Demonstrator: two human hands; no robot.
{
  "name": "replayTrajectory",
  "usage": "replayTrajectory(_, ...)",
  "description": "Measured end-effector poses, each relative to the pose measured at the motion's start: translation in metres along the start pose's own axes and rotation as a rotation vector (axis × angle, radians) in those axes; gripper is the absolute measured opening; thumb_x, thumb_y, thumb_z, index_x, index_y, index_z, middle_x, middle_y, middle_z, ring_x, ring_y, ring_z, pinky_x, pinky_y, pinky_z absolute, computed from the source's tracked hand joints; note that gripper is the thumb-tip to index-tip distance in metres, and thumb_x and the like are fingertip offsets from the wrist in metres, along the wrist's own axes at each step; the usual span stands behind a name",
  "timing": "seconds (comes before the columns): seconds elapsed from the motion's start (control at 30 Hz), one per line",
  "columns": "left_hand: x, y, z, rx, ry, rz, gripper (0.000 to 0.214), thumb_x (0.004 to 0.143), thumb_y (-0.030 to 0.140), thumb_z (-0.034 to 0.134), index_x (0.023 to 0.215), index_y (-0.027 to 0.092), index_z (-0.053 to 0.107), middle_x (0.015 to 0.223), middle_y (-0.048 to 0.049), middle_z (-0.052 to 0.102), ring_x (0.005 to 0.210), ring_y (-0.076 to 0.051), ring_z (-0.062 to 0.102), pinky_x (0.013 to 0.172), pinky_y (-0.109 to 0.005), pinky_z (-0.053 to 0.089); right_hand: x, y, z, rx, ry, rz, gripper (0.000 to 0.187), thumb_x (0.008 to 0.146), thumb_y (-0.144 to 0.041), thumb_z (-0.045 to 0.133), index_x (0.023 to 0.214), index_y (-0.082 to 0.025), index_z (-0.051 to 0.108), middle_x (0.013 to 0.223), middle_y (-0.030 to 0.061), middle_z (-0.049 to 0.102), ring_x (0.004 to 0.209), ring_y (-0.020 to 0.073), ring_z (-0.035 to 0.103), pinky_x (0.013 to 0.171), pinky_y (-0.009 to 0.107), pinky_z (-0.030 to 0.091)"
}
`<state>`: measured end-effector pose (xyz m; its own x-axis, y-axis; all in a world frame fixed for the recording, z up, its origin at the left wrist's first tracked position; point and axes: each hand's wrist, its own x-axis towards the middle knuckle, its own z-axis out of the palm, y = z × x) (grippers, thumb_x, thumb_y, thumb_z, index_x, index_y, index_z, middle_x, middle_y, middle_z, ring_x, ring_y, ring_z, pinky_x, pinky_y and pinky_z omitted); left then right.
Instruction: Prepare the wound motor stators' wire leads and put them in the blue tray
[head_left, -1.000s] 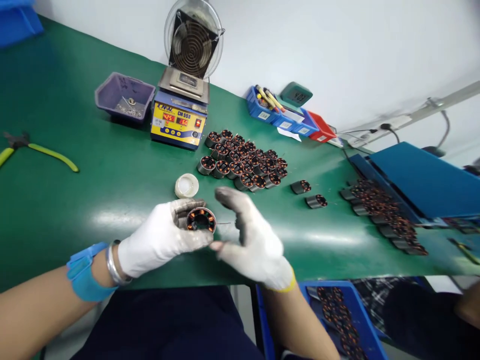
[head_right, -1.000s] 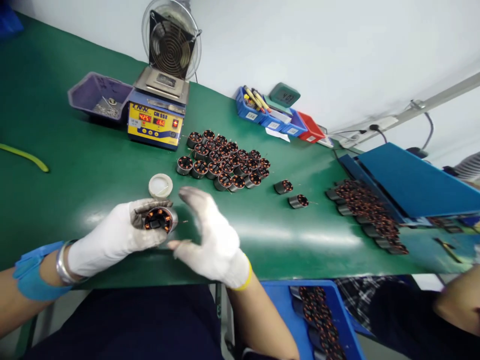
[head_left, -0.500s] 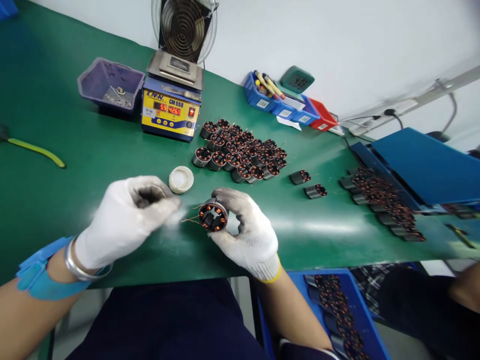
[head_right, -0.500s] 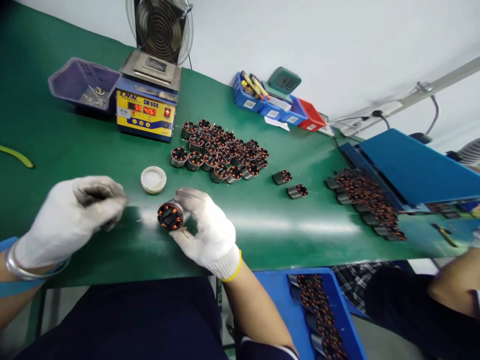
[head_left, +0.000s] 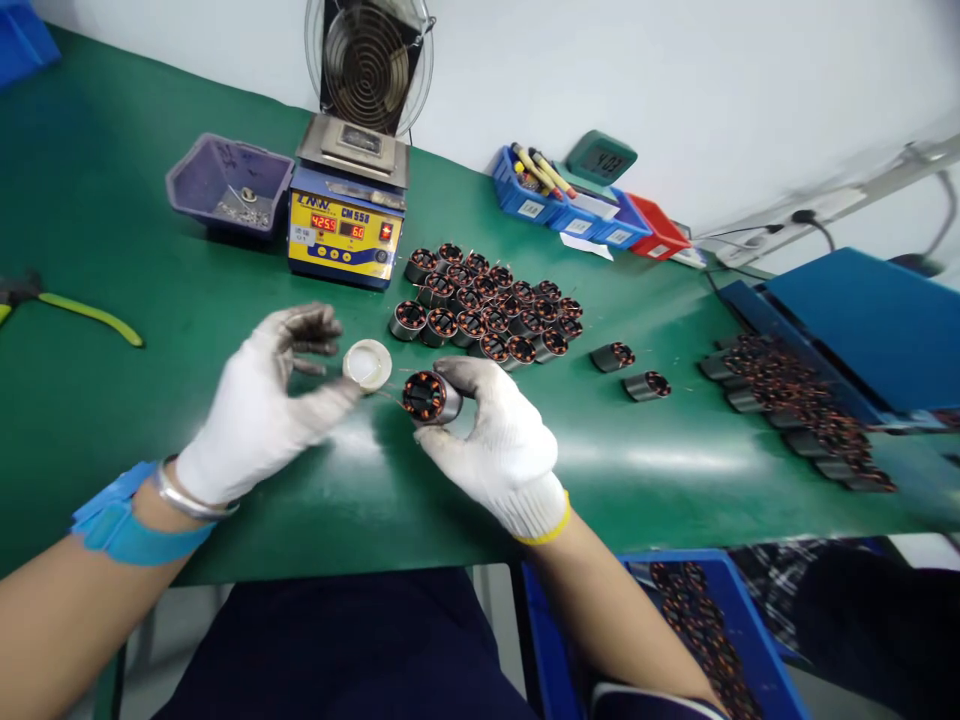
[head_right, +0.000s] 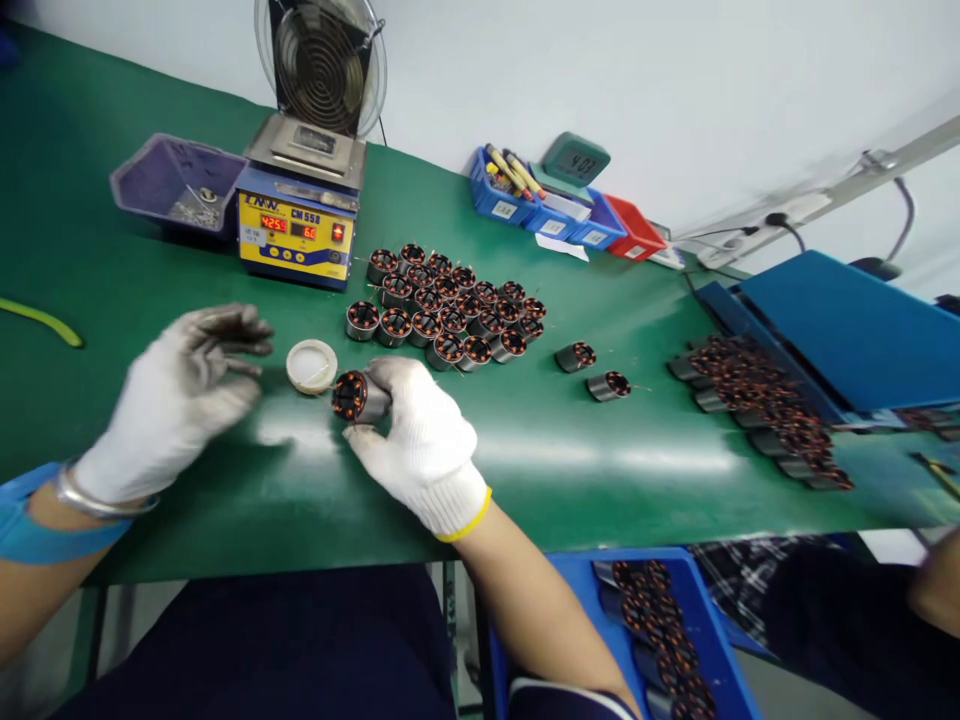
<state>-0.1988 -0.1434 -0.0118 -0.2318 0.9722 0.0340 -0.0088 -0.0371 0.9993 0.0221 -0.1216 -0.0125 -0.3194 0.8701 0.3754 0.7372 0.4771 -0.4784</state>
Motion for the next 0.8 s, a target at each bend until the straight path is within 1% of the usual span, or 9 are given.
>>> replayTrajectory(0.07,0.007,-0.012,0.004,0.333,-0.077,0.119,0.094,0.059,0.031,0.086,0.141,0.014,0.046,0.149,-0.0103,0.049,0.135,-0.032,0.049,0.109,-0.033,0.043,0.008,0.002,0.005,-0.067,-0.069,0.044,0.044,0.070,-0.027,0.072,0.113,-0.024,0.061,0.110,0.0065,0.070,0.093,0.0273,0.070,0.074,0.038,0.059)
replayTrajectory(0.13,0.013,-0.027,0.010,0.625,-0.135,0.153,0.111,0.056,0.033,0.088,0.150,0.008,0.035,0.154,-0.0165,0.043,0.140,-0.040,0.043,0.116,-0.042,0.037,0.014,0.002,0.009,-0.124,-0.141,0.061,0.042,0.072,-0.029,0.070,0.113,-0.024,0.062,0.109,0.0064,0.069,0.093,0.0282,0.070,0.073,0.039,0.057)
replayTrajectory(0.17,0.016,-0.033,0.013,0.726,-0.144,0.168,0.110,0.056,0.032,0.087,0.150,0.007,0.035,0.151,-0.0182,0.047,0.137,-0.040,0.046,0.115,-0.045,0.039,0.017,0.000,0.011,-0.146,-0.173,0.067,0.041,0.073,-0.029,0.070,0.114,-0.024,0.062,0.109,0.0063,0.068,0.093,0.0283,0.069,0.074,0.038,0.056)
replayTrajectory(0.23,0.022,-0.042,0.018,0.858,-0.168,0.203,0.094,0.064,0.030,0.082,0.147,0.008,0.042,0.141,-0.0175,0.058,0.128,-0.038,0.057,0.109,-0.047,0.045,0.021,-0.003,0.011,-0.172,-0.230,0.074,0.040,0.076,-0.030,0.068,0.115,-0.023,0.062,0.109,0.0058,0.067,0.094,0.0276,0.068,0.075,0.037,0.054)
replayTrajectory(0.3,0.024,-0.047,0.019,0.914,-0.178,0.246,0.072,0.074,0.029,0.074,0.140,0.011,0.052,0.130,-0.0146,0.066,0.117,-0.035,0.064,0.102,-0.047,0.050,0.023,-0.007,0.009,-0.176,-0.275,0.075,0.040,0.076,-0.030,0.067,0.115,-0.023,0.064,0.108,0.0052,0.067,0.094,0.0265,0.067,0.074,0.035,0.052)
replayTrajectory(0.37,0.025,-0.047,0.019,0.943,-0.167,0.280,0.061,0.078,0.029,0.069,0.135,0.012,0.057,0.124,-0.0139,0.069,0.111,-0.035,0.066,0.097,-0.048,0.052,0.026,-0.010,0.006,-0.180,-0.314,0.080,0.041,0.076,-0.031,0.067,0.116,-0.025,0.065,0.109,0.0044,0.066,0.093,0.0256,0.067,0.069,0.033,0.049)
replayTrajectory(0.63,0.023,-0.051,0.018,0.965,-0.154,0.402,0.059,0.079,0.025,0.065,0.135,0.010,0.056,0.121,-0.0155,0.069,0.106,-0.034,0.066,0.092,-0.048,0.054,0.038,-0.015,-0.002,-0.229,-0.391,0.074,0.046,0.076,-0.033,0.070,0.121,-0.028,0.066,0.110,0.0023,0.066,0.091,0.0251,0.066,0.058,0.030,0.041)
replayTrajectory(0.7,0.023,-0.051,0.018,0.965,-0.152,0.406,0.059,0.079,0.025,0.066,0.135,0.009,0.055,0.120,-0.0154,0.069,0.105,-0.034,0.066,0.091,-0.048,0.054,0.036,-0.016,-0.004,-0.243,-0.365,0.073,0.048,0.076,-0.034,0.071,0.123,-0.029,0.065,0.113,0.0021,0.066,0.091,0.0249,0.066,0.059,0.030,0.043)
replayTrajectory(0.8,0.023,-0.051,0.019,0.971,-0.146,0.407,0.058,0.079,0.025,0.066,0.135,0.010,0.056,0.118,-0.0150,0.069,0.103,-0.034,0.067,0.089,-0.048,0.054,0.032,-0.012,-0.006,-0.266,-0.242,0.006,0.050,0.079,-0.034,0.069,0.128,-0.028,0.062,0.120,0.0058,0.063,0.094,0.0248,0.064,0.068,0.032,0.049)
